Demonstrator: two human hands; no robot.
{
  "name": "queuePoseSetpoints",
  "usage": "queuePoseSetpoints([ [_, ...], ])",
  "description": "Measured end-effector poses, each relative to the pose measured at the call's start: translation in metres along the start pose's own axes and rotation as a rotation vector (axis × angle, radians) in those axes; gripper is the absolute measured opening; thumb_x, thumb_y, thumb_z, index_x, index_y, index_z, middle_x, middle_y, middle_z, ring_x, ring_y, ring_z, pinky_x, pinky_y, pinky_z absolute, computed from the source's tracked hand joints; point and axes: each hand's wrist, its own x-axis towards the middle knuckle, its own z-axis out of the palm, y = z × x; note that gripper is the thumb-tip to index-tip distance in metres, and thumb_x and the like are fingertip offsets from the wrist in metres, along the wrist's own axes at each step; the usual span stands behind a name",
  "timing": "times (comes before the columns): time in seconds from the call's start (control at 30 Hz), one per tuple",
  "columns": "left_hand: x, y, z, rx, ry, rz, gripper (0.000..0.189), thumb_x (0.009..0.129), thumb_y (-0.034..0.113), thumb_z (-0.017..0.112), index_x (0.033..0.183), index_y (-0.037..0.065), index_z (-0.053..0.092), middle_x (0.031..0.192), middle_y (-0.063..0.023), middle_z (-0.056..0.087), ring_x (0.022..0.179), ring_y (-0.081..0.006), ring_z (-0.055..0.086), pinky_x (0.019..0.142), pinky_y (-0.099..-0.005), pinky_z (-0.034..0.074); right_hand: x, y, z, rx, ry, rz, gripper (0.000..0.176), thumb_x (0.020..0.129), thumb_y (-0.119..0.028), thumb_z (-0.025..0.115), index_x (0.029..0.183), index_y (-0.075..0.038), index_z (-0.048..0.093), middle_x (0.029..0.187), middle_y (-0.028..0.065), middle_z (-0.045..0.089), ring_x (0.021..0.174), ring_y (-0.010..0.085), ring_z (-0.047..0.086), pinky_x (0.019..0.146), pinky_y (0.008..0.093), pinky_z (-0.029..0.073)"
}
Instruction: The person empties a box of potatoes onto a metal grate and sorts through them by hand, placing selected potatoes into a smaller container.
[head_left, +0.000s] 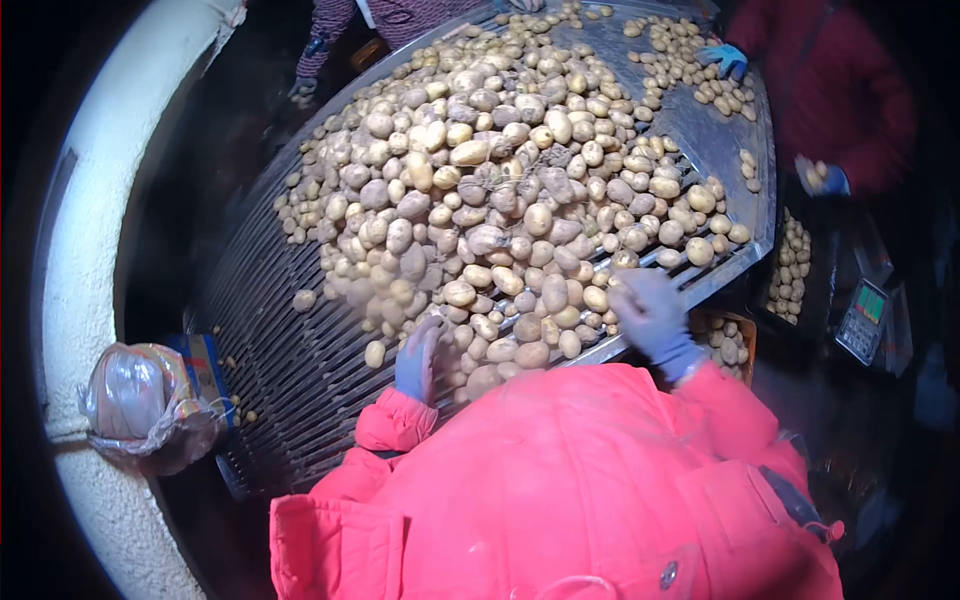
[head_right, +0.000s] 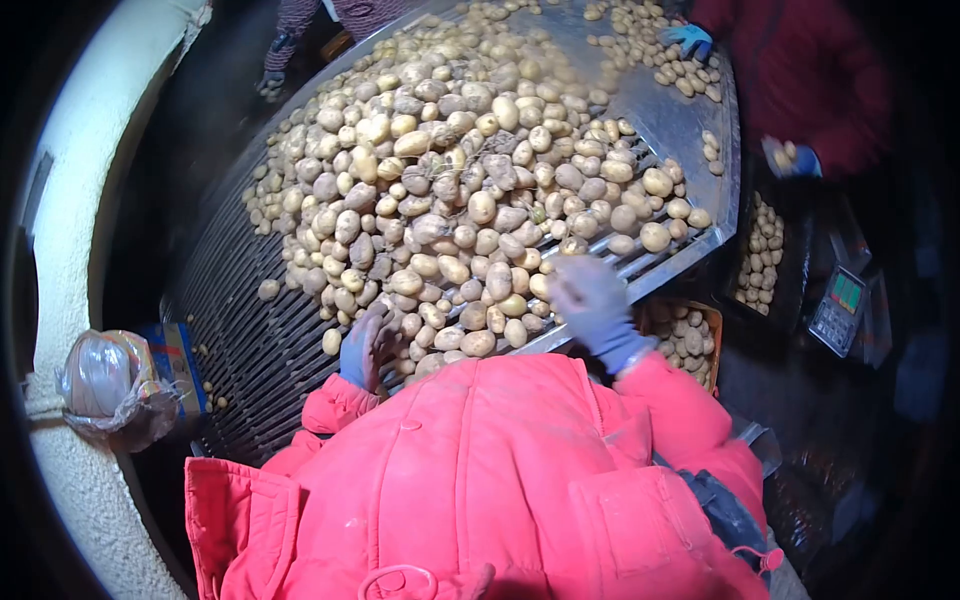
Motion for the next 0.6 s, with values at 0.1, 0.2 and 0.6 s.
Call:
queuePoseSetpoints([
  [0.1,-0.026,-0.031,0.004,-0.376,0.14,-0.287,0.034,0.092,0.001,0.056,0.126,0.001,0.058,0.127,-0.0171,0.059,0.113,-0.03,0.06,0.096,-0.0342,0.05,0.005,-0.028,0.062,-0.095,-0.323,-0.221,0.03,0.082,-0.026,0.065,0.107,-0.011,0.066,0.114,0.0112,0.062,0.107,0.0301,0.059,0.088,0.0442,0.048],
  [0.2,-0.042,-0.002,-0.012,-0.383,0.225,-0.46,0.032,0.101,0.013,0.052,0.13,0.001,0.057,0.125,-0.0148,0.06,0.114,-0.0254,0.059,0.096,-0.0322,0.049,0.006,-0.027,0.09,-0.189,-0.31,-0.391,0.031,0.08,-0.027,0.066,0.108,-0.013,0.065,0.12,0.0109,0.059,0.114,0.0323,0.056,0.092,0.0467,0.046],
  [0.6,-0.129,-0.037,-0.019,-0.159,0.455,-0.542,0.049,0.098,0.022,0.058,0.139,-0.002,0.048,0.122,-0.0161,0.061,0.111,-0.0277,0.06,0.099,-0.0365,0.047,0.038,0.057,0.008,-0.715,-0.059,-0.249,0.03,0.076,-0.013,0.069,0.106,-0.009,0.065,0.12,0.016,0.06,0.114,0.0378,0.055,0.095,0.0475,0.045],
])
